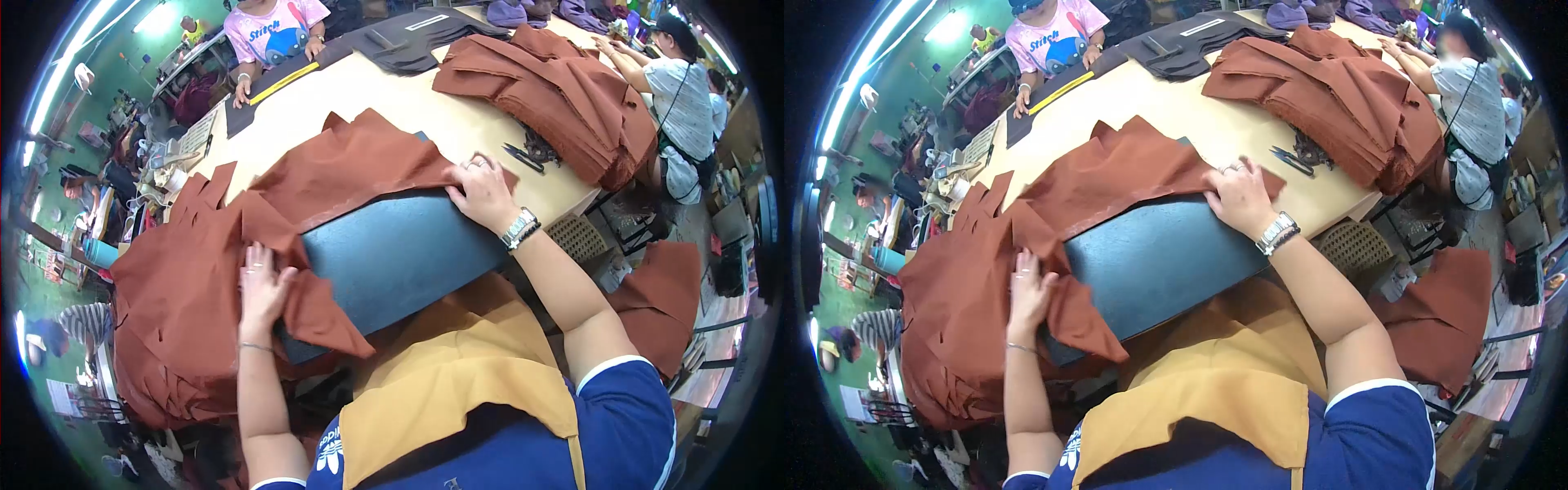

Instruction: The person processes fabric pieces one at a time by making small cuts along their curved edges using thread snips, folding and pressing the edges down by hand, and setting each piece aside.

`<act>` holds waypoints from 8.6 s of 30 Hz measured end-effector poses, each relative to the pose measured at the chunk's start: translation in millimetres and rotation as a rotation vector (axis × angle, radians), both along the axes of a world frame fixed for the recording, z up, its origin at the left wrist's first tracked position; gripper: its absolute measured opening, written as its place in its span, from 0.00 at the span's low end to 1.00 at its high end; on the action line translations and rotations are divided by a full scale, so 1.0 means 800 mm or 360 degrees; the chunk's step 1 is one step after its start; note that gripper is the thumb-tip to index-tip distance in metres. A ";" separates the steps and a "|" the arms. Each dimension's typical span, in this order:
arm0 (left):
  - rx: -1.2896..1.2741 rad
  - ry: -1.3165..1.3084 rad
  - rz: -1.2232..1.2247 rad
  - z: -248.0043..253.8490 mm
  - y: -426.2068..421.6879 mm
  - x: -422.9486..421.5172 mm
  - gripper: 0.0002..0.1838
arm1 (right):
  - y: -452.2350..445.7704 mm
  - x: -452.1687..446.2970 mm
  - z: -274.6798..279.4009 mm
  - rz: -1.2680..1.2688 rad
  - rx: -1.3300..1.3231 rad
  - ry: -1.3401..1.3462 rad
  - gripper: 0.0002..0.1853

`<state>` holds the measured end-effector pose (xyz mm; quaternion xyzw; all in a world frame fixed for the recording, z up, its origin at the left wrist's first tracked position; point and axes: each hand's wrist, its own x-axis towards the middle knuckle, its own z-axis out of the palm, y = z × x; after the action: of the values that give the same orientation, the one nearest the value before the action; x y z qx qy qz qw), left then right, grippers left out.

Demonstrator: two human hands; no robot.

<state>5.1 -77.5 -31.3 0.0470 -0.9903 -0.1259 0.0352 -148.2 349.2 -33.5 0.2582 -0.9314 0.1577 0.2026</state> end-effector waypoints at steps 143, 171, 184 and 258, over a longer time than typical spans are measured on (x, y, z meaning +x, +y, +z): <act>0.2571 0.0129 0.0243 0.010 0.153 -0.050 0.23 | -0.139 0.041 0.023 0.0520 -0.1776 -0.2810 0.20; 0.0360 0.0035 -0.0819 0.023 0.224 -0.132 0.29 | -0.042 0.054 0.007 0.0144 -0.1875 -0.1842 0.20; 0.0046 0.0455 -0.0296 0.028 0.148 -0.105 0.18 | -0.041 0.042 0.023 0.0116 -0.1975 -0.2343 0.26; 0.0625 0.0787 -0.0323 0.004 0.146 -0.116 0.06 | -0.166 0.015 0.009 0.0135 -0.2261 -0.2880 0.17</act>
<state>-87.5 39.3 -28.4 -0.0782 -0.9082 -0.3248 0.2522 -136.1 216.1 -26.0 -0.0907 -0.4275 0.7812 -0.4457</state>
